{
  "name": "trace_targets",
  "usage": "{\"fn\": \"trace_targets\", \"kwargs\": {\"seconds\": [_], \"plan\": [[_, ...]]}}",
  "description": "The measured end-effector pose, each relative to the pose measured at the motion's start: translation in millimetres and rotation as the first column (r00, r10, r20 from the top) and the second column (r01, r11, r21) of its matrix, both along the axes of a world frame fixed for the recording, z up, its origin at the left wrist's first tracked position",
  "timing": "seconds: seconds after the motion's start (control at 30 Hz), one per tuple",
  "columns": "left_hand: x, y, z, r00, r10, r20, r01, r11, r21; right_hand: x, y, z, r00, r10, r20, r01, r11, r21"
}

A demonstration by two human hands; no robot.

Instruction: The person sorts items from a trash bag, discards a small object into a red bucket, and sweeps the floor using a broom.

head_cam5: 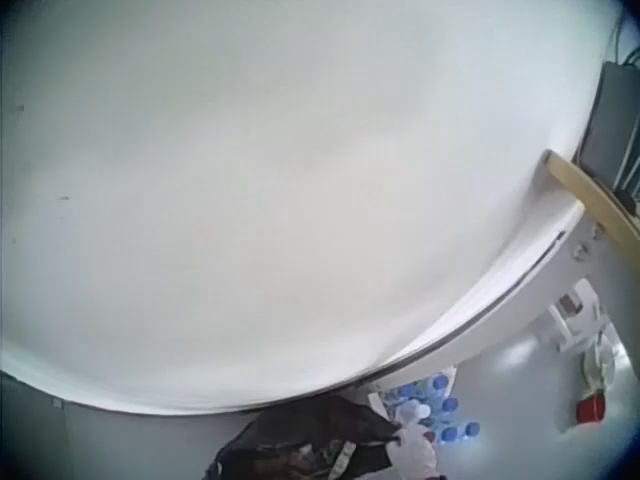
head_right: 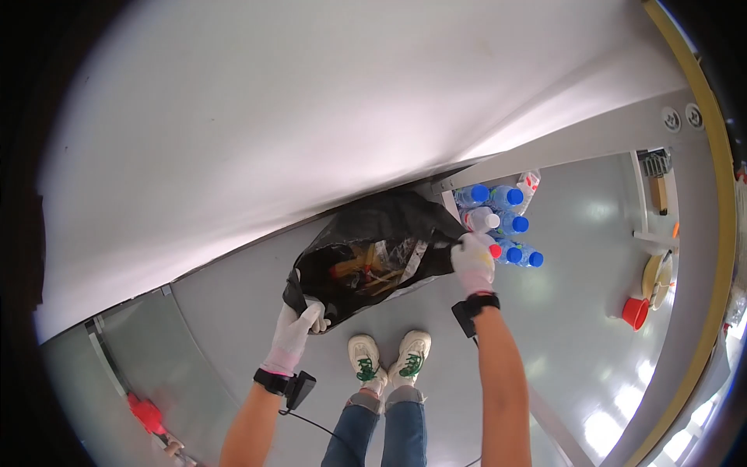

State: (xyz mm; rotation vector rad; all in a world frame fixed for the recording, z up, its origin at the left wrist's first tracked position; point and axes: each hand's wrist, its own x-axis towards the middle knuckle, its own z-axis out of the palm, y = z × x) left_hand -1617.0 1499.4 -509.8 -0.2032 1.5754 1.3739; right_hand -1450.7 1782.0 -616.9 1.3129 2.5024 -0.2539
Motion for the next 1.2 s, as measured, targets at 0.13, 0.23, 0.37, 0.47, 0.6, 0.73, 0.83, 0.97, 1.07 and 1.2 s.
{"fn": "trace_targets", "kwargs": {"seconds": [0.13, 0.23, 0.37, 0.47, 0.6, 0.73, 0.83, 0.97, 1.07, 1.2], "plan": [[-11, 4, 13, 0.999, 0.026, -0.042, -0.027, 0.999, -0.022, -17, 9, 74, 0.547, -0.749, -0.375, 0.258, 0.576, -0.776], [-15, 6, 19, 0.999, -0.025, -0.027, 0.024, 0.999, -0.047, -27, -7, 123, 0.432, -0.859, -0.276, 0.136, 0.365, -0.921], [-17, 12, 20, 0.998, -0.058, -0.026, 0.055, 0.991, -0.119, -12, -13, 131, 0.395, -0.896, -0.202, 0.103, 0.262, -0.960], [-22, 12, 11, 0.999, 0.033, 0.003, -0.033, 0.999, -0.042, -11, -22, 136, 0.350, -0.900, -0.260, 0.081, 0.306, -0.949], [-21, 17, 8, 0.993, 0.108, 0.045, -0.111, 0.991, 0.076, -14, -44, 117, 0.352, -0.606, -0.714, 0.186, 0.793, -0.581], [-19, 14, 13, 0.994, 0.103, 0.047, -0.105, 0.993, 0.053, -72, -101, 124, 0.771, -0.442, -0.459, 0.066, 0.772, -0.632], [-17, 26, 13, 0.996, 0.065, 0.065, -0.070, 0.994, 0.083, -98, -111, 67, 0.938, -0.300, -0.173, 0.016, 0.538, -0.843], [-17, 32, 15, 0.996, 0.075, 0.049, -0.080, 0.993, 0.090, -97, -123, 35, 0.884, -0.307, -0.353, -0.048, 0.692, -0.721], [-25, 14, 15, 0.997, 0.077, 0.019, -0.077, 0.997, 0.028, -83, -115, 67, 0.656, -0.202, -0.727, -0.077, 0.940, -0.331], [-24, 14, 9, 0.996, 0.079, 0.041, -0.081, 0.996, 0.037, -39, -51, 92, 0.702, 0.008, -0.712, 0.235, 0.941, 0.243]]}}
